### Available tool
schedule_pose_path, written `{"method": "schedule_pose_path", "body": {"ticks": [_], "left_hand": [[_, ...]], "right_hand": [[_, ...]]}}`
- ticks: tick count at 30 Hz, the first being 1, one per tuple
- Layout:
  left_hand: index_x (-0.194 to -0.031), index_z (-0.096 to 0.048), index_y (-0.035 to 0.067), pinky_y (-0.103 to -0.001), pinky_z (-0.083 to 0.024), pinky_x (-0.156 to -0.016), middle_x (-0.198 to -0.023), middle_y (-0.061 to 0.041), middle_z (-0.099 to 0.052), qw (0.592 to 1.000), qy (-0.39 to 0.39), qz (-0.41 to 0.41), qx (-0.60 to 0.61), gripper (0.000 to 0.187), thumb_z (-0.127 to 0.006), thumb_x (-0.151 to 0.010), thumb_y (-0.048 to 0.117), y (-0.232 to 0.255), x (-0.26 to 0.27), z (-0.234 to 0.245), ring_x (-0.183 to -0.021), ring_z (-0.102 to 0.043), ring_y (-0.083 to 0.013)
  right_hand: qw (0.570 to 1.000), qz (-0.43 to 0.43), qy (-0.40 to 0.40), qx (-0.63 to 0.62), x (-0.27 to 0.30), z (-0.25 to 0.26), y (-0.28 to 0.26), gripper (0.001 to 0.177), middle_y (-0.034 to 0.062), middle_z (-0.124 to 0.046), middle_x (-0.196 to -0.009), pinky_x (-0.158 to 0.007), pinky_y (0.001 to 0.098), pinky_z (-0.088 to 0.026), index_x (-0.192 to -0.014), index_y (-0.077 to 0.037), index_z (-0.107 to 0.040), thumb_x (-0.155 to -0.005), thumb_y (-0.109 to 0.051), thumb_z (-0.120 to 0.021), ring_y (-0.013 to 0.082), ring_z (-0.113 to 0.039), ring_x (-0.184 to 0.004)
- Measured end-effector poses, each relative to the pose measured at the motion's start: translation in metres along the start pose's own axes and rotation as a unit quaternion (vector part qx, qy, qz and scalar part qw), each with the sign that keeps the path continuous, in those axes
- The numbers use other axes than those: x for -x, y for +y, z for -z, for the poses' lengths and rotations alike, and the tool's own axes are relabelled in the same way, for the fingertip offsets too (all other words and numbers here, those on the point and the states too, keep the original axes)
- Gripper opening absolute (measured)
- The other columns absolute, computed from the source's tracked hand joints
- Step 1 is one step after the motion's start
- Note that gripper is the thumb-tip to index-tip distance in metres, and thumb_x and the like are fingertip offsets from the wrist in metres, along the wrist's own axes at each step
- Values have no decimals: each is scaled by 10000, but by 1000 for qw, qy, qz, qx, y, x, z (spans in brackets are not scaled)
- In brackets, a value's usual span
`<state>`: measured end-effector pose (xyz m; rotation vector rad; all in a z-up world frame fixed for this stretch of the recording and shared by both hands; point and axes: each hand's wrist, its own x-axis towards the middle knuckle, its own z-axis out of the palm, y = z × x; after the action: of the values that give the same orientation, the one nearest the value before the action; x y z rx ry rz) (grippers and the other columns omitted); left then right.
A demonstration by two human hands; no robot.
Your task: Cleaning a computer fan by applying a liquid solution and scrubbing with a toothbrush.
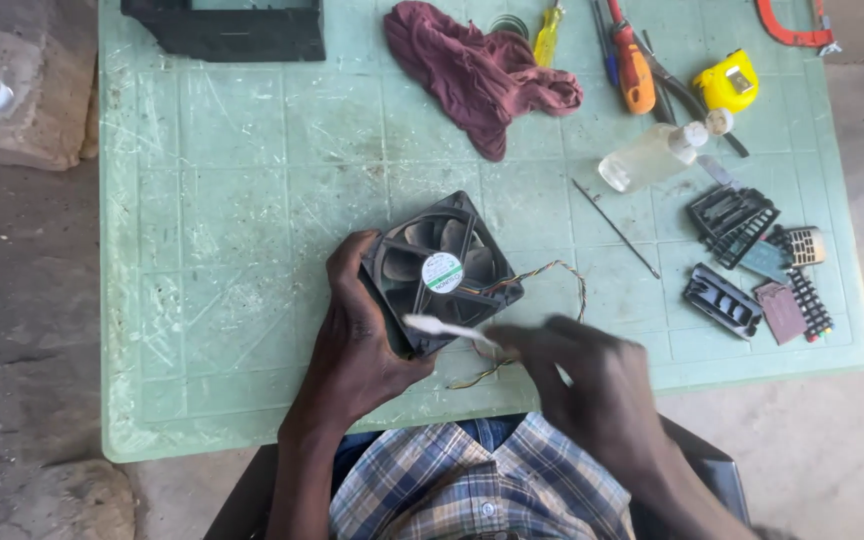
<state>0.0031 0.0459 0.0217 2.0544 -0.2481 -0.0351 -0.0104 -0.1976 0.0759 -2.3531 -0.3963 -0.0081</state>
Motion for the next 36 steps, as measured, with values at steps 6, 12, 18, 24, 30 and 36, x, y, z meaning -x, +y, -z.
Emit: {"method": "schedule_pose_path", "body": {"ticks": [6,12,18,24,30,36], "left_hand": [[-1504,-110,35,-432,-484,-1104,-1525,-272,-321,1000,11,12,26,1158,-909,-668,71,9,1,3,-1411,-460,-426],[-1524,-108,10,-453,-484,-1106,-1539,-303,-341,999,3,37,35,1197,-938,-671,132,7,5,-7,-1410,-450,-456],[-1529,-108,9,-423,-441,-1109,-1544,-287,-350,999,19,36,25,1244,-940,-606,69,0,0,-4,-1417,-441,-427],[-1528,-115,0,-421,-440,-1140,-1548,-275,-318,999,15,33,35,1213,-918,-621,57,6,-5,0,-1436,-428,-432],[-1513,-116,22,-432,-476,-1121,-1543,-280,-353,999,13,18,50,1188,-959,-691,180,5,-1,-2,-1416,-471,-413],[-1511,-126,16,-427,-540,-1041,-1513,-288,-400,997,29,40,58,1134,-925,-723,177,8,2,-1,-1351,-547,-414]], "right_hand": [[984,65,-44,161,5,-1,-16,463,-59,-577,-671,-365,357,-334,-1213,-318,-748,-917,-33,-535,133,-508,-461],[987,-36,-60,143,13,-4,-23,439,-51,-701,-776,-480,373,-436,-1253,-345,-741,-896,-143,-584,197,-670,-572],[994,-30,-33,96,-9,-21,-25,347,-21,-759,-843,-502,353,-497,-1191,-288,-762,-929,-107,-626,158,-708,-580],[987,-143,-68,-13,14,-9,-45,319,26,-849,-985,-718,300,-579,-1163,-219,-786,-919,-248,-583,139,-827,-891],[995,-90,41,14,16,-39,-32,278,-16,-645,-695,-515,256,-441,-1160,-194,-792,-914,-104,-700,76,-576,-531],[998,-51,38,30,1,-52,-42,279,53,-734,-930,-575,343,-545,-1192,-185,-762,-936,-112,-677,213,-754,-760]]}}
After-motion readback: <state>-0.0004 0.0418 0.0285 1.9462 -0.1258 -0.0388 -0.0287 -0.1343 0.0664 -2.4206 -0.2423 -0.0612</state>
